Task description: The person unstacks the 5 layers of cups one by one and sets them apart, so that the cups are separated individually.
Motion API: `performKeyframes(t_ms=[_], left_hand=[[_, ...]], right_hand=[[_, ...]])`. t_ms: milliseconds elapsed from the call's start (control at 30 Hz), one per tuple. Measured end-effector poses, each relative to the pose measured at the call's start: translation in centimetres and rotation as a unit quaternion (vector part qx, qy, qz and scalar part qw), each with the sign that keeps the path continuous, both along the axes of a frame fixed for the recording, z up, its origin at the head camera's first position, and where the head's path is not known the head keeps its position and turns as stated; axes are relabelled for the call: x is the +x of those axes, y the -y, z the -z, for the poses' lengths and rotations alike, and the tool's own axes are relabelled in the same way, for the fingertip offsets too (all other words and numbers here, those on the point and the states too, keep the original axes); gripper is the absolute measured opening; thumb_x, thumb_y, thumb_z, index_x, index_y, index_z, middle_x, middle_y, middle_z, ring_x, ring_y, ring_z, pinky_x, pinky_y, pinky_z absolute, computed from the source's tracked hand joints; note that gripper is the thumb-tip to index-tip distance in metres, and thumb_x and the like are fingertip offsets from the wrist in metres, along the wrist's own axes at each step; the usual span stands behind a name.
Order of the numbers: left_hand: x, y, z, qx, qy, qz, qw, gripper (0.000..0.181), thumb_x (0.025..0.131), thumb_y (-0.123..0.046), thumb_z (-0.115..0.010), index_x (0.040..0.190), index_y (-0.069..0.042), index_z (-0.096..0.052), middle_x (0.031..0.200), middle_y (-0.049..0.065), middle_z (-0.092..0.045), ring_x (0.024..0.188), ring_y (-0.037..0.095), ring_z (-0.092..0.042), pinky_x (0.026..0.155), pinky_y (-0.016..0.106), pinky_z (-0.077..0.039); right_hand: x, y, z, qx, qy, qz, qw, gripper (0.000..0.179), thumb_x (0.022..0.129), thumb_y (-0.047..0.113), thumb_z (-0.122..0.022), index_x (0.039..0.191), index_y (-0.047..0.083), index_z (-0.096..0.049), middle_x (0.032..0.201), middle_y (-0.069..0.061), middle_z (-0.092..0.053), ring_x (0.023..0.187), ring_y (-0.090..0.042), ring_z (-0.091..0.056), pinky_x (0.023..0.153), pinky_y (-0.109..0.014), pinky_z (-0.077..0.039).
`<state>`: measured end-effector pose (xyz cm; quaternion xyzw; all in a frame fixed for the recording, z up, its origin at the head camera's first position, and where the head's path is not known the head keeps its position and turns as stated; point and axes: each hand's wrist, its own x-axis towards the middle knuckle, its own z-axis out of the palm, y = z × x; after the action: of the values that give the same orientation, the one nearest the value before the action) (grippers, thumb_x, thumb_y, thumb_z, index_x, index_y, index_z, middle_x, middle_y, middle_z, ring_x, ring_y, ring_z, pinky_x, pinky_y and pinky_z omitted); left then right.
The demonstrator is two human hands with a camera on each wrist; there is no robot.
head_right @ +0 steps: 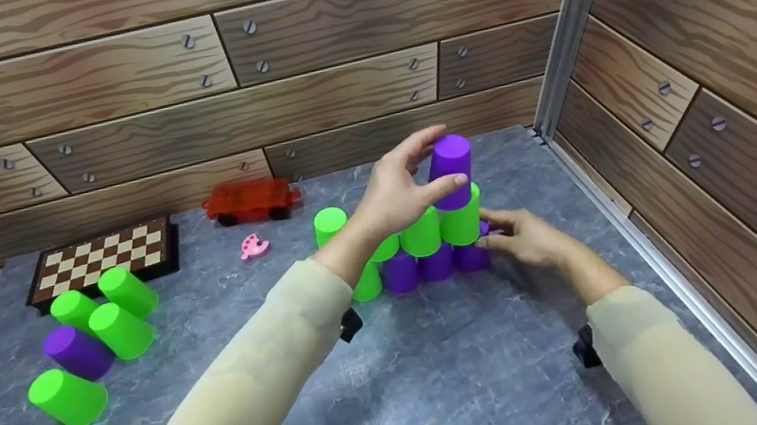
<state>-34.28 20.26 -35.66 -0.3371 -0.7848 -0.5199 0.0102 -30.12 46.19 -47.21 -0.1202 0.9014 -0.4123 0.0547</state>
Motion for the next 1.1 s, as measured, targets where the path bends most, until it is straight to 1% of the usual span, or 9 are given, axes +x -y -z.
performKeyframes(t_ms=[100, 233, 333, 467, 633, 700, 800, 967, 1100], left_hand=[[0.1, 0.1, 0.2, 0.010, 0.013, 0.005, 0.9999, 0.067, 0.095, -0.028, -0.083, 0.155, -0.021, -0.055, 0.145, -0.003, -0.065, 0.130, 0.009, -0.062, 0.104, 0.020, -0.048], [0.3, 0.6, 0.0, 0.018, 0.005, 0.010, 0.9998, 0.064, 0.096, -0.024, -0.082, 0.154, -0.020, -0.056, 0.141, -0.003, -0.068, 0.123, 0.008, -0.066, 0.101, 0.019, -0.050], [0.5, 1.6, -0.6, 0.019, -0.003, 0.016, 0.9997, 0.064, 0.097, -0.024, -0.082, 0.155, -0.021, -0.055, 0.141, -0.004, -0.067, 0.122, 0.006, -0.065, 0.099, 0.018, -0.050], [0.8, 3.6, -1.8, 0.033, -0.014, 0.029, 0.9989, 0.064, 0.096, -0.021, -0.082, 0.155, -0.018, -0.056, 0.140, -0.001, -0.068, 0.119, 0.007, -0.066, 0.096, 0.021, -0.053], [1.2, 6.9, -3.1, 0.056, -0.031, 0.039, 0.9972, 0.064, 0.095, -0.019, -0.083, 0.153, -0.014, -0.057, 0.138, 0.003, -0.069, 0.116, 0.011, -0.068, 0.091, 0.024, -0.057], [1.4, 8.5, -3.5, 0.062, -0.033, 0.039, 0.9968, 0.064, 0.095, -0.018, -0.084, 0.153, -0.013, -0.057, 0.137, 0.005, -0.070, 0.116, 0.013, -0.068, 0.089, 0.025, -0.058], [1.7, 11.0, -3.7, 0.064, -0.025, 0.033, 0.9971, 0.065, 0.094, -0.016, -0.084, 0.153, -0.014, -0.057, 0.136, 0.006, -0.070, 0.116, 0.017, -0.069, 0.088, 0.027, -0.059], [1.7, 15.4, -4.1, 0.044, -0.013, 0.013, 0.9988, 0.067, 0.094, -0.017, -0.084, 0.155, -0.016, -0.056, 0.137, 0.005, -0.068, 0.118, 0.019, -0.068, 0.093, 0.030, -0.059], [1.7, 18.8, -4.2, 0.035, -0.017, -0.011, 0.9992, 0.068, 0.093, -0.018, -0.085, 0.155, -0.015, -0.055, 0.136, 0.006, -0.066, 0.117, 0.020, -0.069, 0.094, 0.032, -0.059]], right_hand=[[0.0, 0.2, 0.0, -0.006, -0.004, -0.005, 1.0000, 0.056, 0.106, 0.016, -0.067, 0.158, 0.004, -0.049, 0.147, -0.024, -0.060, 0.133, -0.042, -0.058, 0.098, -0.015, -0.046], [-0.1, 0.4, 0.1, -0.009, -0.008, -0.009, 0.9999, 0.055, 0.106, 0.015, -0.067, 0.157, 0.003, -0.050, 0.146, -0.023, -0.061, 0.133, -0.041, -0.057, 0.099, -0.014, -0.045], [-0.2, 0.4, 0.1, -0.002, -0.008, -0.006, 0.9999, 0.055, 0.106, 0.017, -0.067, 0.157, 0.003, -0.050, 0.146, -0.022, -0.061, 0.133, -0.041, -0.057, 0.099, -0.014, -0.045], [-0.3, 0.4, 0.3, 0.007, -0.007, -0.002, 1.0000, 0.055, 0.106, 0.018, -0.068, 0.157, 0.004, -0.051, 0.147, -0.022, -0.061, 0.133, -0.040, -0.057, 0.098, -0.014, -0.045], [-0.5, 0.5, 0.3, 0.002, -0.008, -0.006, 0.9999, 0.056, 0.106, 0.016, -0.067, 0.157, 0.001, -0.049, 0.148, -0.024, -0.059, 0.135, -0.042, -0.056, 0.098, -0.012, -0.045], [-0.6, 0.5, 0.2, 0.005, -0.010, -0.007, 0.9999, 0.056, 0.106, 0.016, -0.067, 0.157, 0.000, -0.048, 0.148, -0.025, -0.058, 0.136, -0.043, -0.054, 0.098, -0.011, -0.043], [-0.6, 0.4, 0.1, 0.019, -0.013, -0.008, 0.9997, 0.057, 0.107, 0.018, -0.067, 0.157, -0.001, -0.047, 0.149, -0.027, -0.057, 0.136, -0.045, -0.054, 0.098, -0.010, -0.042], [-0.3, 0.3, 0.0, 0.025, -0.009, -0.005, 0.9996, 0.060, 0.106, 0.019, -0.068, 0.158, 0.000, -0.045, 0.147, -0.028, -0.058, 0.135, -0.045, -0.054, 0.097, -0.010, -0.042], [0.0, 0.1, -0.1, 0.025, -0.007, -0.001, 0.9997, 0.062, 0.106, 0.020, -0.068, 0.159, -0.001, -0.043, 0.146, -0.030, -0.058, 0.135, -0.047, -0.054, 0.095, -0.009, -0.043]])
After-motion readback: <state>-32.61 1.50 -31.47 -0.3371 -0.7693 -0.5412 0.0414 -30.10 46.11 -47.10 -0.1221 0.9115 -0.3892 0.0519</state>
